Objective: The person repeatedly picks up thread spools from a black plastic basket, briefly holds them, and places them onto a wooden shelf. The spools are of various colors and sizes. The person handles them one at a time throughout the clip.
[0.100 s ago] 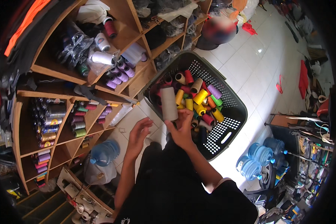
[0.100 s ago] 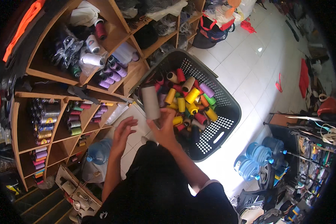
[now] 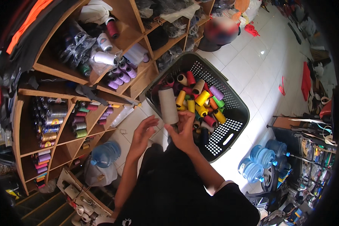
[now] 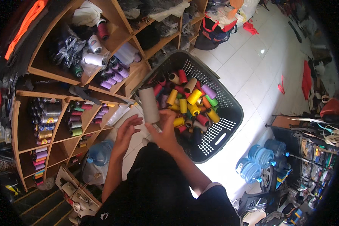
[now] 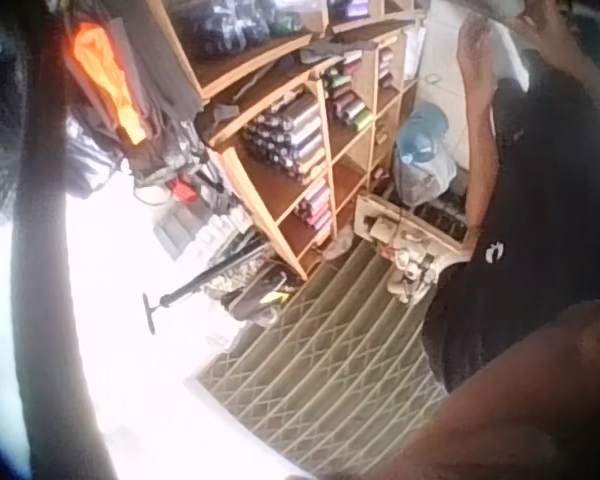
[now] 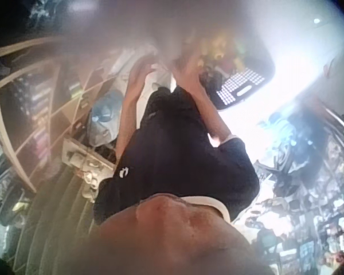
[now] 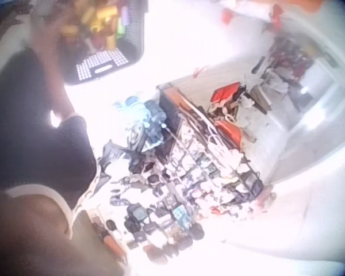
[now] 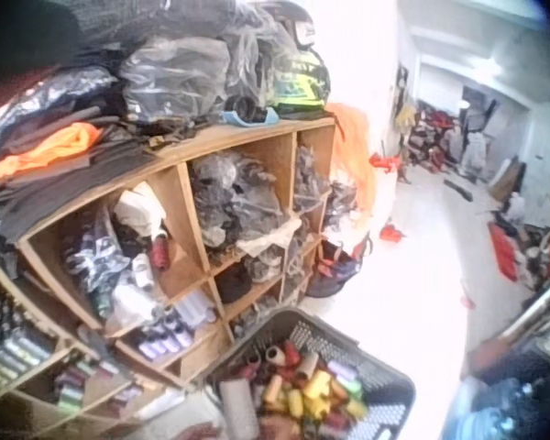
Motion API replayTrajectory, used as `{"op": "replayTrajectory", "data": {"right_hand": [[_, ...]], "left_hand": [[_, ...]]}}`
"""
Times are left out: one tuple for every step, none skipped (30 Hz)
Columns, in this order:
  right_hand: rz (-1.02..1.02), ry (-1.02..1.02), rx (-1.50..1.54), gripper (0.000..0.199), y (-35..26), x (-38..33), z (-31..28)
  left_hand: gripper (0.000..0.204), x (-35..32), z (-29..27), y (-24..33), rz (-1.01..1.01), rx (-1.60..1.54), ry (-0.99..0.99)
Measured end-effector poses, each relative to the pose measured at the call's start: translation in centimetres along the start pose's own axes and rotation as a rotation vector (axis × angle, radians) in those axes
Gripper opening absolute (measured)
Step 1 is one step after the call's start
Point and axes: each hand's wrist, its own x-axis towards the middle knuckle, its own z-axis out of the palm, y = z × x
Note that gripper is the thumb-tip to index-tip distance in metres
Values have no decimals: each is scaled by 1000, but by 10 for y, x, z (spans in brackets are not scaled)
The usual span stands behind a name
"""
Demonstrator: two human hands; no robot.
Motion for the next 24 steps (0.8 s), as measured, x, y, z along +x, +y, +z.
{"op": "replayTrajectory", "data": {"right_hand": [[-31,-32,-32,58,-8,-3,2],[-63,-66,-62,58,-17,-5,4],[-95,-97,-95,57,-27,-8,6],[-114,-109,-184,55,-37,-5,7],[-132,-122,-272,53,-47,-1,7],[-144,-133,-359,51,-60,-2,6],[-133,-131,-380,51,-71,-3,5],[-123,-132,-399,51,-83,-3,5],[-115,-130,-418,50,-90,-4,5],[-129,-122,-406,45,-94,-2,6],[-143,-116,-392,40,-97,0,7],[-159,-109,-379,34,-99,1,9],[-140,-114,-369,30,-102,1,11],[-121,-119,-359,26,-103,1,13],[-107,-126,-348,21,-105,3,17],[-134,-129,-339,19,-103,4,20],[-161,-133,-330,17,-96,4,22],[-183,-141,-326,14,-91,3,23],[-180,-160,-321,12,-87,3,24],[-178,-179,-316,10,-84,3,25],[-172,-197,-309,8,-82,3,27],[-141,-226,-329,9,-82,4,28],[-111,-254,-349,9,-84,6,28],[-80,-286,-366,9,-85,7,30]], "left_hand": [[42,0,8,5,33,-28,-23],[42,0,17,10,66,-55,-43],[43,-1,21,13,100,-84,-67],[44,1,20,14,72,-137,-72],[46,3,18,14,44,-188,-76],[47,-1,18,14,9,-240,-79],[47,-4,20,16,36,-259,-67],[47,-8,21,20,63,-278,-53],[47,-12,22,22,90,-294,-40],[47,-14,19,20,81,-305,-53],[47,-17,13,18,73,-316,-64],[47,-19,10,18,66,-326,-76],[47,-21,10,19,77,-320,-70],[47,-25,11,22,88,-315,-63],[47,-27,11,26,104,-307,-56],[46,-28,10,28,130,-275,-37],[46,-30,9,31,156,-244,-18],[46,-32,9,32,178,-219,5],[45,-33,8,34,202,-179,19],[44,-35,8,38,227,-140,33],[43,-38,6,40,247,-99,50],[42,-39,4,42,241,-81,55],[42,-41,1,44,235,-63,61],[41,-43,-1,44,228,-43,72]]}}
